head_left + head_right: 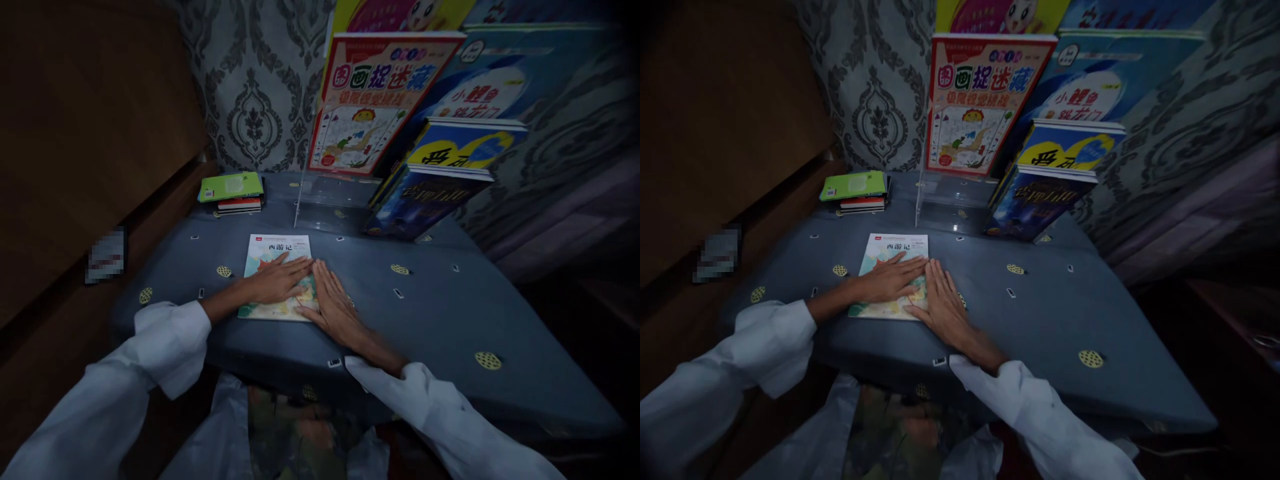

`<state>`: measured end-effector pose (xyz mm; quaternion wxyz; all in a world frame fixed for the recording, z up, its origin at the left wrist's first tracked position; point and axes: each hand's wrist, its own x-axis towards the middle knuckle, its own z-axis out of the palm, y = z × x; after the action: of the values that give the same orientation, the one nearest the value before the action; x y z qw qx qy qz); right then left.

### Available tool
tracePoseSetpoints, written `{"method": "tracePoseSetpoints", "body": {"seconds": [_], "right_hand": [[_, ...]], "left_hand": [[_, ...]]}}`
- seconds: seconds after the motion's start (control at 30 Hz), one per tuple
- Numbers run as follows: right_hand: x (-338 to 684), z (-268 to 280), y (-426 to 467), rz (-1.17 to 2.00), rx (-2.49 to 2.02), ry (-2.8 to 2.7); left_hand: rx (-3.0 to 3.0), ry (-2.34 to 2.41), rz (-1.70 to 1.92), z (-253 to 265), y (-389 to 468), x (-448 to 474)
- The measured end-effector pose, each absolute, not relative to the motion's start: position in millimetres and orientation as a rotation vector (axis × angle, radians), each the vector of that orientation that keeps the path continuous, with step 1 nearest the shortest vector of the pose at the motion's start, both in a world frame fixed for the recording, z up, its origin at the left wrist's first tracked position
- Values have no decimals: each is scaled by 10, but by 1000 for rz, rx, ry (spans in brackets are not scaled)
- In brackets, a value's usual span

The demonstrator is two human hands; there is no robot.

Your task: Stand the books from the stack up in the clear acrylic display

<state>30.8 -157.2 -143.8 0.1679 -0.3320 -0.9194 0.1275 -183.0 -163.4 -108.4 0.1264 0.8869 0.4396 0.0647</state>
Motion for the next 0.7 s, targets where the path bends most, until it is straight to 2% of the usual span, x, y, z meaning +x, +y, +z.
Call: {"method": "tracePoseSetpoints", "body": {"seconds": [0.27,0.5,0.7], "right_hand": [[367,-1455,-1557,348,-811,-2716],[406,-1393,-1645,366,-825,-2743],[408,-1372,-1673,428,-849,-2732]], "left_hand": [[2506,1265,297,-1035,-2337,-1813],[2364,1387,404,-1083,-2510,-2033],[2192,1811,386,-1181,-2410,-2282]]}}
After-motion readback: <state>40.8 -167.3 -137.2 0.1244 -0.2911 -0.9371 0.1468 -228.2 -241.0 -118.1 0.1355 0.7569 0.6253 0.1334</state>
